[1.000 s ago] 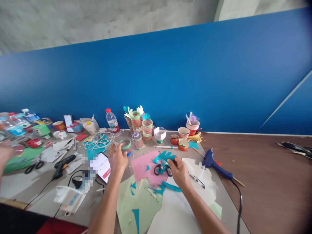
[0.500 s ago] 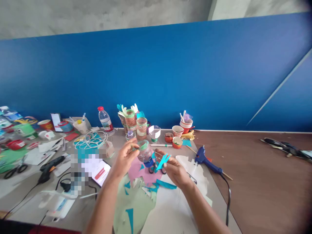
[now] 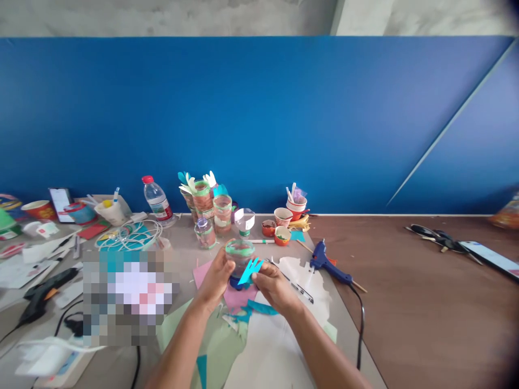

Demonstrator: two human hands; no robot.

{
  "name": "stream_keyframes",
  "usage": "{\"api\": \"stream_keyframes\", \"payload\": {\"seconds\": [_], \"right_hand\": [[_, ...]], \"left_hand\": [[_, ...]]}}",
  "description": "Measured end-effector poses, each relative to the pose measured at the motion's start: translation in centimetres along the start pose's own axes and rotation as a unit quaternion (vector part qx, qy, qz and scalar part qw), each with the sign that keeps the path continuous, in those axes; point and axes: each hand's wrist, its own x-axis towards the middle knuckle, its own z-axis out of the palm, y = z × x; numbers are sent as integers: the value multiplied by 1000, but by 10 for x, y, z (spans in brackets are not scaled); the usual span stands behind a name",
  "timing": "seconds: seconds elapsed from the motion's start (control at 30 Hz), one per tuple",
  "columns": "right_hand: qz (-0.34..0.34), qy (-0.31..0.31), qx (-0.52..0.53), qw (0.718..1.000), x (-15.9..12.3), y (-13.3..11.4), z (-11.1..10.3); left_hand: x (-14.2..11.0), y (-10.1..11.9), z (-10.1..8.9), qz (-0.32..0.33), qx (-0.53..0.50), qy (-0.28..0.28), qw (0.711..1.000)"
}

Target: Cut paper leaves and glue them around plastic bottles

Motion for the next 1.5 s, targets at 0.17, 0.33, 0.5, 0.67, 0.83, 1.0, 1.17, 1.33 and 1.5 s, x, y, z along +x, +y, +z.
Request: {"api": "stream_keyframes", "payload": {"seconds": [0.17, 0.33, 0.5, 0.67, 0.83, 1.0, 1.17, 1.33, 1.5], "right_hand": [[-27, 78, -18, 996, 4, -2, -10], [-106, 183, -88, 973, 5, -12, -22], [-101, 132, -279, 946, 1, -15, -19], [-107, 131, -344, 924, 1, -14, -16], [-112, 162, -385, 902, 2, -14, -14], [-106, 172, -391, 898, 2, -12, -11], [-97, 175, -332, 922, 3, -9, -13], [-86, 174, -296, 935, 4, -7, -13], [-76, 174, -288, 939, 3, -9, -10]], "left_hand": [[1, 0, -4, -24, -33, 16, 999], [-1, -17, -9, -44, 19, 44, 998], [-5, -24, -5, -72, 36, 19, 997], [-6, -27, -2, -79, 15, 3, 997], [-5, -33, -4, -67, 22, 1, 997], [-3, -32, -4, -65, 62, 39, 995], [-5, -31, -3, -66, 84, 40, 994], [-5, -34, -4, -60, 89, 36, 994], [-5, -34, -2, -63, 63, 63, 994]]}}
